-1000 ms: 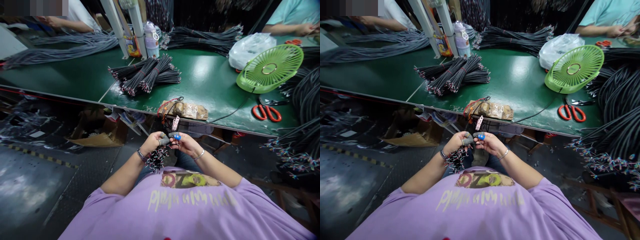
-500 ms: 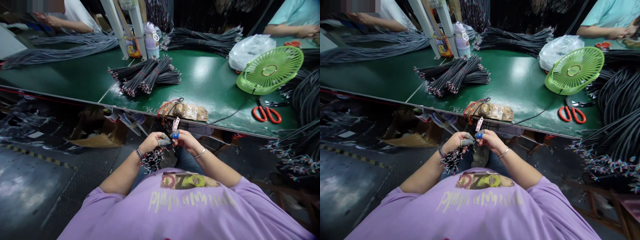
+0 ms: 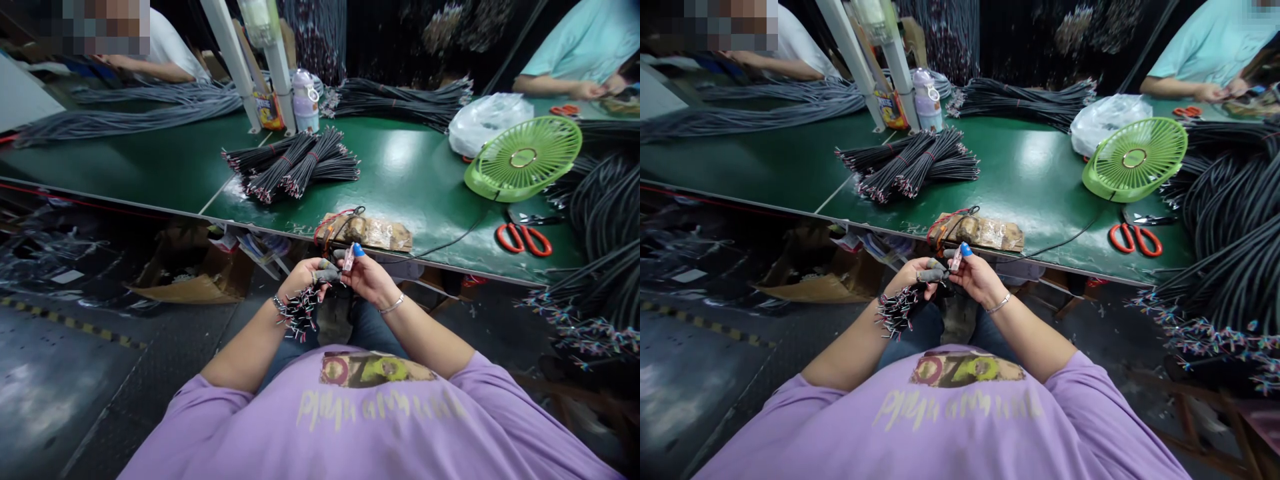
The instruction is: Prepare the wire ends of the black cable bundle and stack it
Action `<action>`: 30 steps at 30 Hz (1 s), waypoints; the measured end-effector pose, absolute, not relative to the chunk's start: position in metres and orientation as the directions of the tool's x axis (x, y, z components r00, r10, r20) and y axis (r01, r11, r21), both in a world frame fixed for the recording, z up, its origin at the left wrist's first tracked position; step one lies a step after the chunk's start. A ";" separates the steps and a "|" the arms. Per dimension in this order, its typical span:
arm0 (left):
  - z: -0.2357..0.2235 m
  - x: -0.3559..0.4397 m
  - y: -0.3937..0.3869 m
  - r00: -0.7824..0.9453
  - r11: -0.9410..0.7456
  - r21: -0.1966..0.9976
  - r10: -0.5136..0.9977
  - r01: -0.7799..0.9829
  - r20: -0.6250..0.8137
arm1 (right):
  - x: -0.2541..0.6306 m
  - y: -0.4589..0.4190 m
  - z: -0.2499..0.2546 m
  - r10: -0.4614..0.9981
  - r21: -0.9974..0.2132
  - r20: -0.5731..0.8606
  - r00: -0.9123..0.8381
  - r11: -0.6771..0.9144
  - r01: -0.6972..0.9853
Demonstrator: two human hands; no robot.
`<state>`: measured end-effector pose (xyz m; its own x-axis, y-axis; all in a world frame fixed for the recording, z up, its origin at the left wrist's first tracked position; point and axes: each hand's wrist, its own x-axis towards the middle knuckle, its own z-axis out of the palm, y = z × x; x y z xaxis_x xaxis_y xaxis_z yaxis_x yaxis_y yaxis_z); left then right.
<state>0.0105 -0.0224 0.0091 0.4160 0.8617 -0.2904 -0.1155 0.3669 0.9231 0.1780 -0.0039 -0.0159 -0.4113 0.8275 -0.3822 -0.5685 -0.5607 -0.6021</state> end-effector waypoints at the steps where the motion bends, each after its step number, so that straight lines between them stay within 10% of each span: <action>1: 0.009 0.012 -0.022 0.419 0.371 0.922 0.858 -0.108 -0.296 | 0.177 -0.004 -0.015 0.833 -0.598 -0.384 -0.397 -0.553 -0.580; 30: 0.003 0.008 -0.021 0.539 0.406 0.886 0.809 -0.222 -0.236 | 0.175 -0.005 -0.017 0.865 -0.641 -0.363 -0.345 -0.501 -0.581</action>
